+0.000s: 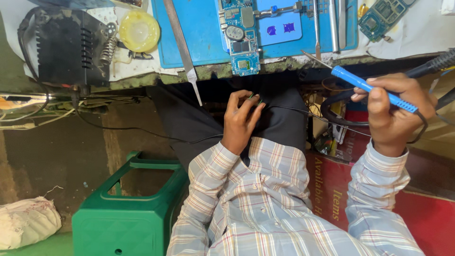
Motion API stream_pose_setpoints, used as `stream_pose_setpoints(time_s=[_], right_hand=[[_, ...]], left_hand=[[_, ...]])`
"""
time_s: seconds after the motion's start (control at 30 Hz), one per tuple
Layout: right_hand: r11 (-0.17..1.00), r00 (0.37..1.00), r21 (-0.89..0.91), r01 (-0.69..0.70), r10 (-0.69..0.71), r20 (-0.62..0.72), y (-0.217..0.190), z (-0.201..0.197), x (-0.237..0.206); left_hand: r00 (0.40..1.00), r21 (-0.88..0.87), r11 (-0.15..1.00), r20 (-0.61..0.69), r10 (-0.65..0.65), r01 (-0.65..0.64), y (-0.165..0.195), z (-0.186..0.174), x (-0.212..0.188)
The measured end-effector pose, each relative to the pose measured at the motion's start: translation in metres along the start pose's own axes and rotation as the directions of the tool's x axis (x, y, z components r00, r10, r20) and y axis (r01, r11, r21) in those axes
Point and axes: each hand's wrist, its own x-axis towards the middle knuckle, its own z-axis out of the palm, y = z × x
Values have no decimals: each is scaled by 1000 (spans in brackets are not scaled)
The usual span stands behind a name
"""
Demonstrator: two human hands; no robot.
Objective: The person sits at a repair bench and solders components on a phone motherboard held in a fixture. They touch the soldering iron to the board, file the iron tip, then feed solder wire from a spool onto the iron and continue soldering the board.
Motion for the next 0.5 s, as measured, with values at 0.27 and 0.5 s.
stream_pose_setpoints(time_s=[0.27, 0.5], right_hand=[[1000, 997, 7, -1, 1, 71, 5, -7, 9], [998, 971, -52, -20, 32, 237, -10, -23, 34]], left_hand=[[1000, 3, 1000, 0, -7, 7, -3, -3, 0], [1000, 0, 1000, 0, -2, 2, -3, -2, 0]])
